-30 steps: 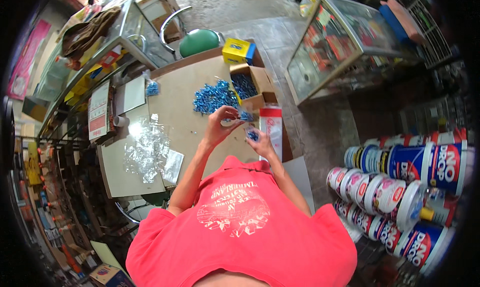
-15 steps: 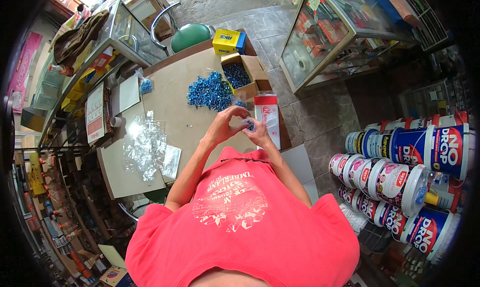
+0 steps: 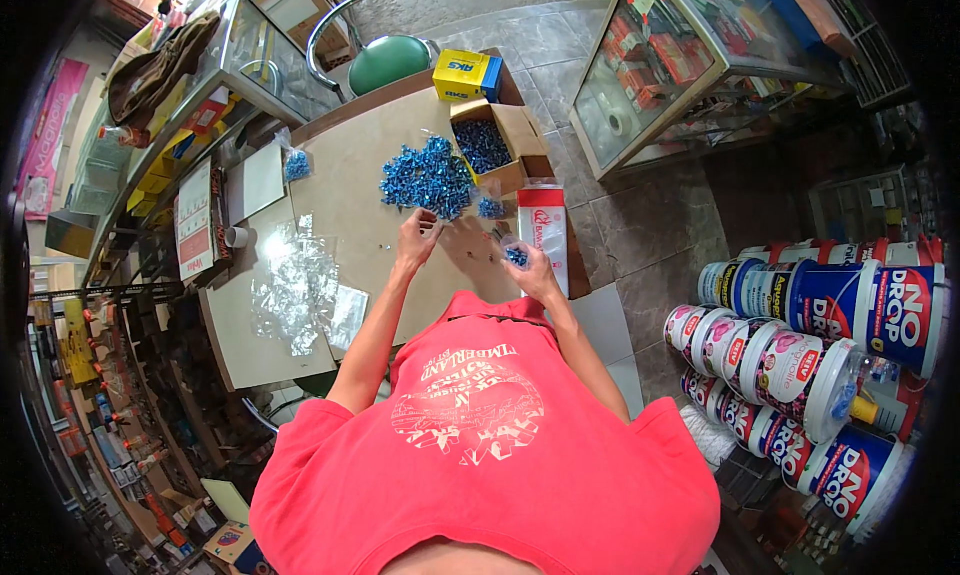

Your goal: Sorting small blue plastic wall anchors from a box into small clear plastic bags.

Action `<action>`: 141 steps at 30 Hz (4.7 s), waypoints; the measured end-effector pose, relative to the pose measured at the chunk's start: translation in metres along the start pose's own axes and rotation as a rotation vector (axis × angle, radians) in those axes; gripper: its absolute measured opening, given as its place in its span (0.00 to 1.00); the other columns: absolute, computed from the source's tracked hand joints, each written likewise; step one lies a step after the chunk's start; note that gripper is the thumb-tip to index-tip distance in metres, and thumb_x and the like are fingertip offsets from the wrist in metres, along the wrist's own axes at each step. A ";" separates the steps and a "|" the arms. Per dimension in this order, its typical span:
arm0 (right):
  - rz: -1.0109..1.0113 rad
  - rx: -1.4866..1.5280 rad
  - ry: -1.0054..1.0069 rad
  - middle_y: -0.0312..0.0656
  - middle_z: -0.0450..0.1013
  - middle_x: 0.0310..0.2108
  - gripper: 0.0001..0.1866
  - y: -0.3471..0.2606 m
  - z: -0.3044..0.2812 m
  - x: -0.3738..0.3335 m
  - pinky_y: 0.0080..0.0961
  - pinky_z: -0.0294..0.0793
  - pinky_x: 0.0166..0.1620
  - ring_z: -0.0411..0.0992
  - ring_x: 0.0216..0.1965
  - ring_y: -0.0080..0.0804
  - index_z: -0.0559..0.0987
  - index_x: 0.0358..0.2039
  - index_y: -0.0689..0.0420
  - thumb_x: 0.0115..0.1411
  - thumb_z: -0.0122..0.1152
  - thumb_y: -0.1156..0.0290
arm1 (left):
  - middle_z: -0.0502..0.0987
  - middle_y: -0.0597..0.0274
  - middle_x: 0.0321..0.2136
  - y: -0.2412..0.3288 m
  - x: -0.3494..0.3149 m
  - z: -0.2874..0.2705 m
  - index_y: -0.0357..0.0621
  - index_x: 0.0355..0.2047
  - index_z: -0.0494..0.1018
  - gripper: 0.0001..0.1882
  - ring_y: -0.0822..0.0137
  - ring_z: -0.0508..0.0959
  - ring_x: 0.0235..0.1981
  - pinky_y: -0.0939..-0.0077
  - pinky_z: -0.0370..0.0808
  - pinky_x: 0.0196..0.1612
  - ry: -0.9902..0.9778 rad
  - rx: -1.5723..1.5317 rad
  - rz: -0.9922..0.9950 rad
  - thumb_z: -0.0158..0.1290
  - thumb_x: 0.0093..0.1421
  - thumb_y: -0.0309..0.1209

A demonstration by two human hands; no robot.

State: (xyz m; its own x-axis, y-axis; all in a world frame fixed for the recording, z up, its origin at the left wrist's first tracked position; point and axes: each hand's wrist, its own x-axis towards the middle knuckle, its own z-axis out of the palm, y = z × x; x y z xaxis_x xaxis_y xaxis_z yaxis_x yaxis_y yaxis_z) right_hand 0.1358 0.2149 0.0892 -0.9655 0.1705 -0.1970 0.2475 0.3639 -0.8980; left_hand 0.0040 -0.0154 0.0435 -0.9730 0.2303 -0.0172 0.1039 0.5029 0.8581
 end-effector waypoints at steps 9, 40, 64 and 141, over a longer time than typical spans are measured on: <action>-0.023 -0.030 0.054 0.43 0.75 0.31 0.15 0.015 0.002 0.002 0.23 0.72 0.38 0.73 0.33 0.27 0.77 0.38 0.57 0.50 0.65 0.66 | 0.77 0.54 0.29 -0.016 0.013 0.029 0.40 0.32 0.70 0.10 0.55 0.77 0.34 0.64 0.73 0.37 -0.110 0.103 0.109 0.57 0.48 0.24; -0.026 -0.045 -0.019 0.44 0.75 0.27 0.19 0.003 0.003 0.008 0.25 0.73 0.34 0.73 0.28 0.26 0.75 0.42 0.61 0.48 0.61 0.69 | 0.78 0.65 0.31 0.164 -0.020 -0.002 0.45 0.34 0.73 0.15 0.68 0.77 0.36 0.72 0.66 0.44 -0.336 -0.132 0.528 0.64 0.47 0.31; -0.071 0.001 -0.081 0.42 0.75 0.30 0.17 -0.028 0.047 -0.025 0.24 0.72 0.37 0.72 0.32 0.24 0.76 0.39 0.61 0.50 0.66 0.69 | 0.77 0.63 0.38 0.127 -0.064 -0.066 0.45 0.40 0.73 0.24 0.67 0.76 0.40 0.70 0.71 0.41 -0.300 -0.286 0.350 0.67 0.43 0.36; -0.433 -0.922 -0.429 0.50 0.36 0.67 0.66 0.033 0.123 0.015 0.48 0.27 0.66 0.30 0.68 0.46 0.41 0.65 0.61 0.38 0.55 0.27 | 0.27 0.31 0.63 -0.069 -0.098 -0.056 0.55 0.66 0.26 0.80 0.30 0.30 0.63 0.34 0.40 0.61 -0.419 0.838 -0.279 0.68 0.20 0.61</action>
State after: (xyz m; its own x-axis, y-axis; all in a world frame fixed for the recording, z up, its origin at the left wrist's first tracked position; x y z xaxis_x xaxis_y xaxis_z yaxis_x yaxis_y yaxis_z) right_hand 0.1191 0.1169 0.0085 -0.8892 -0.4029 -0.2167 -0.3246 0.8894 -0.3218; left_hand 0.0803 -0.1198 0.0148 -0.8496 0.2089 -0.4843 0.1517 0.9762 0.1550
